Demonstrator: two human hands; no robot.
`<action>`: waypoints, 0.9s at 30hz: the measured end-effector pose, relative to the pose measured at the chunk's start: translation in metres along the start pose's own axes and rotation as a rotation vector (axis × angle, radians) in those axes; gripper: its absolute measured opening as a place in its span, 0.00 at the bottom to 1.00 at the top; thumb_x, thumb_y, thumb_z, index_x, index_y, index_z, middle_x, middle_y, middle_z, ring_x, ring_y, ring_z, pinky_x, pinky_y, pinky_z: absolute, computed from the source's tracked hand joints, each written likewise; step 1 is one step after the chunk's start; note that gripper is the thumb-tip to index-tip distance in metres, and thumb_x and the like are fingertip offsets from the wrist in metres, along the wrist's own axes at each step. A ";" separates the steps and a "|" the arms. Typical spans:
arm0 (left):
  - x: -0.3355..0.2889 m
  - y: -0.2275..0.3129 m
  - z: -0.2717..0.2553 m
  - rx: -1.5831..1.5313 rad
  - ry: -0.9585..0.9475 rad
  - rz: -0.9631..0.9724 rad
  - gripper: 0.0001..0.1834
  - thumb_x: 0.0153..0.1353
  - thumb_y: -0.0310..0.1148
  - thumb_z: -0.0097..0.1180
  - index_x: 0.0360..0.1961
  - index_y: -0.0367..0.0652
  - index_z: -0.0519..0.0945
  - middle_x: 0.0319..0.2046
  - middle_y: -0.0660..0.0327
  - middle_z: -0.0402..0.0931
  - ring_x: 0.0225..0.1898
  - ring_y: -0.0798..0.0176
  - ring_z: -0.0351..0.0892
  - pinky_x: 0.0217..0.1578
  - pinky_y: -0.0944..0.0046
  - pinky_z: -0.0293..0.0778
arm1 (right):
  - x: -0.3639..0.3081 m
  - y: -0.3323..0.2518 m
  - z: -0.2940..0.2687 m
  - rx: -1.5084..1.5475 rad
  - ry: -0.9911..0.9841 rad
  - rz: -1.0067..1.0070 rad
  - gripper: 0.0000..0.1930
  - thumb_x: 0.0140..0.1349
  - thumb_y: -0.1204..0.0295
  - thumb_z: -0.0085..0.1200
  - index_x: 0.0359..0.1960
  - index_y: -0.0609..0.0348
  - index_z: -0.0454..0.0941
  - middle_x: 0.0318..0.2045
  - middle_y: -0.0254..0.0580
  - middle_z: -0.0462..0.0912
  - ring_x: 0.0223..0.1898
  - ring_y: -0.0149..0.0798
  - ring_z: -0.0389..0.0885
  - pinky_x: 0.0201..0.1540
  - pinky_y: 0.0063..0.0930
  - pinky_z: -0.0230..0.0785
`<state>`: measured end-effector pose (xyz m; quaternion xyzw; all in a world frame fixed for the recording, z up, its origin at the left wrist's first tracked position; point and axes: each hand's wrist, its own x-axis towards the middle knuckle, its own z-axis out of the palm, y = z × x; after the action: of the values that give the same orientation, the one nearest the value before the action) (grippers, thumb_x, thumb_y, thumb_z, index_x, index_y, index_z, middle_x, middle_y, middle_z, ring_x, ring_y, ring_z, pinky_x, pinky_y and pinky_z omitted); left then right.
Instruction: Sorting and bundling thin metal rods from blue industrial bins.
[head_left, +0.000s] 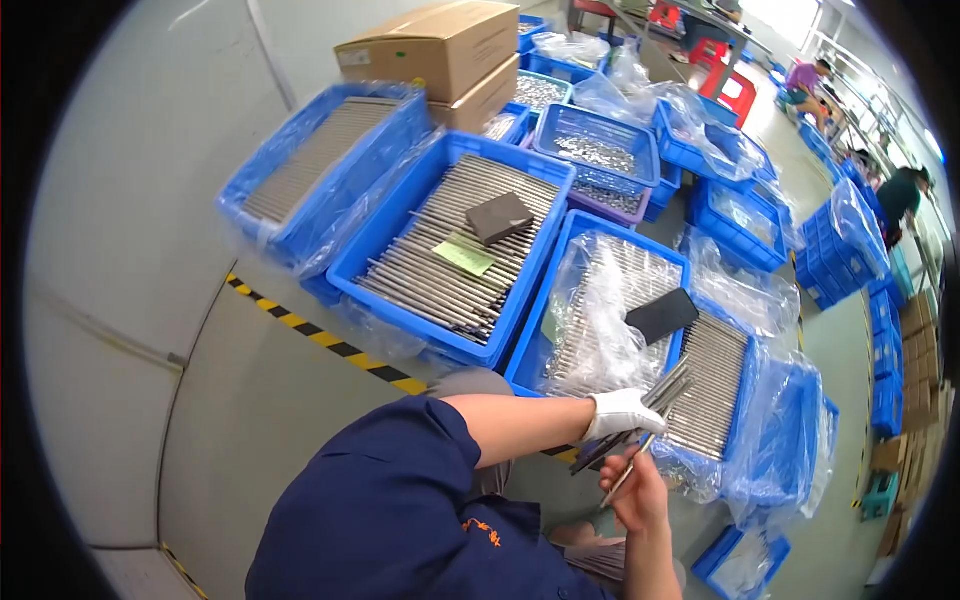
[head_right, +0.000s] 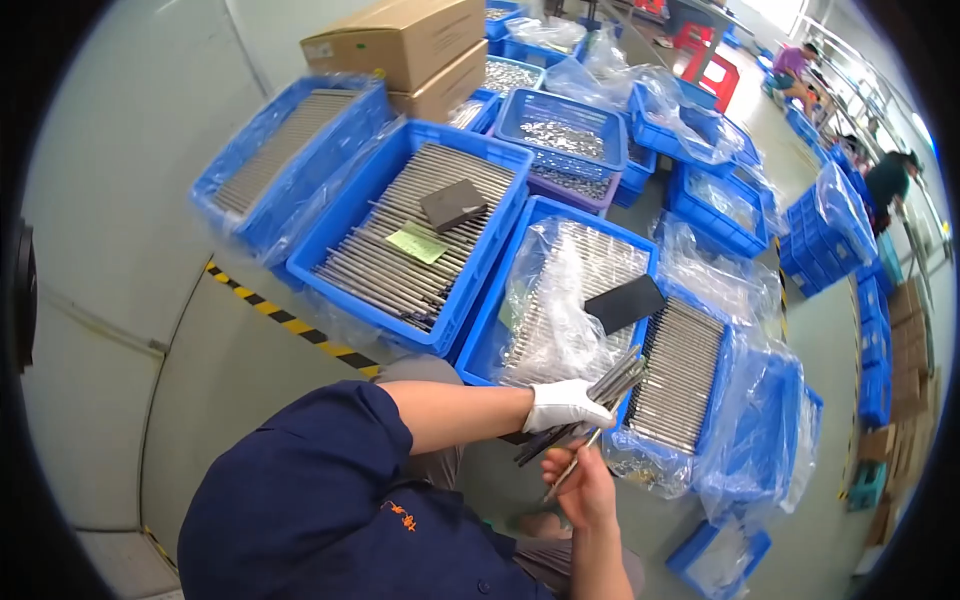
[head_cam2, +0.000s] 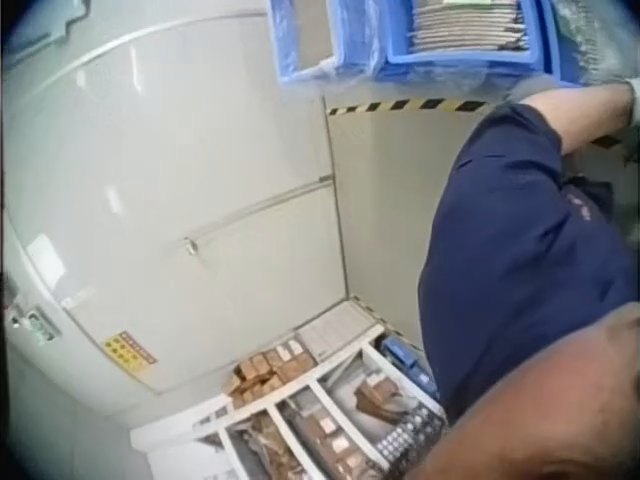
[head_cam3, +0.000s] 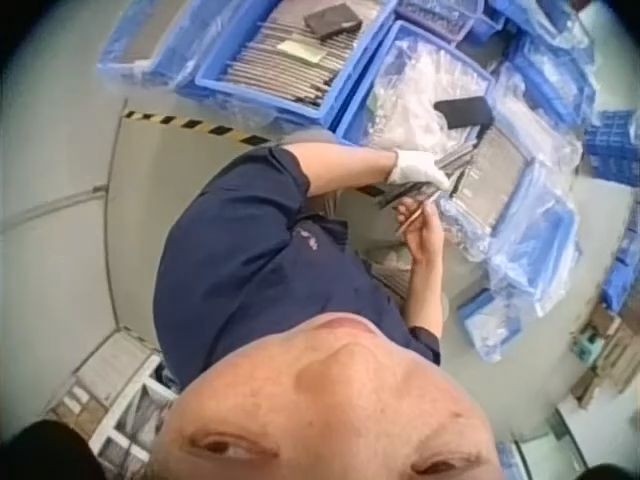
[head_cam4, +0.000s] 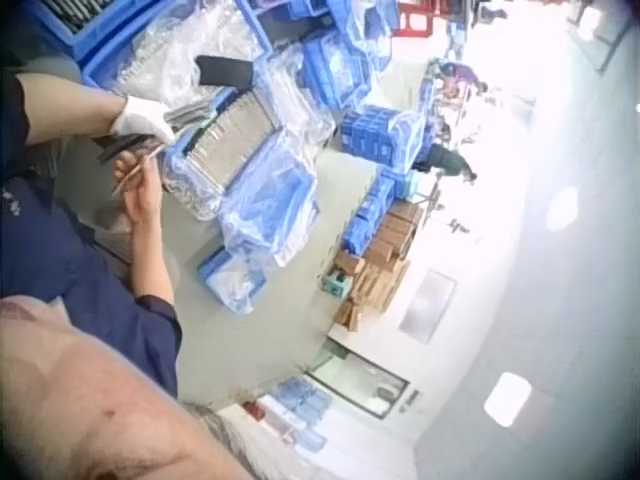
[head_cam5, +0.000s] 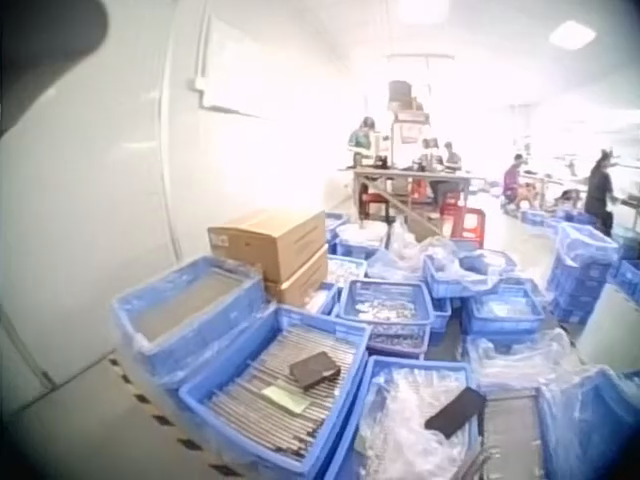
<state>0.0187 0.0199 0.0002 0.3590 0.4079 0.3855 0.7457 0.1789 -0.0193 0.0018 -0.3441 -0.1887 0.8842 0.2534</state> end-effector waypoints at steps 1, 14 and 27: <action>-0.003 0.005 -0.005 -0.052 0.052 0.004 0.10 0.44 0.36 0.56 0.25 0.43 0.72 0.17 0.67 0.67 0.18 0.73 0.63 0.18 0.71 0.60 | -0.003 0.006 0.005 -0.074 -0.034 0.052 0.09 0.59 0.67 0.39 0.36 0.57 0.69 0.34 0.49 0.76 0.34 0.43 0.76 0.35 0.35 0.69; -0.011 0.026 -0.014 -0.875 0.212 0.312 0.06 0.55 0.34 0.48 0.25 0.44 0.71 0.18 0.64 0.70 0.20 0.68 0.71 0.24 0.65 0.73 | 0.017 0.029 -0.009 0.424 0.086 -0.148 0.11 0.57 0.63 0.41 0.26 0.58 0.66 0.17 0.32 0.61 0.23 0.32 0.62 0.35 0.28 0.60; -0.131 0.042 -0.022 -0.519 0.512 0.796 0.07 0.55 0.32 0.49 0.31 0.43 0.67 0.19 0.67 0.66 0.19 0.74 0.65 0.22 0.74 0.66 | 0.045 0.034 0.097 -0.001 0.035 -0.113 0.15 0.60 0.57 0.36 0.36 0.54 0.69 0.25 0.33 0.72 0.30 0.34 0.71 0.37 0.31 0.64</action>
<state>-0.0607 -0.0699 0.0705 0.1841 0.3004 0.8016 0.4830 0.0716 -0.0361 0.0289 -0.3487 -0.2039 0.8622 0.3058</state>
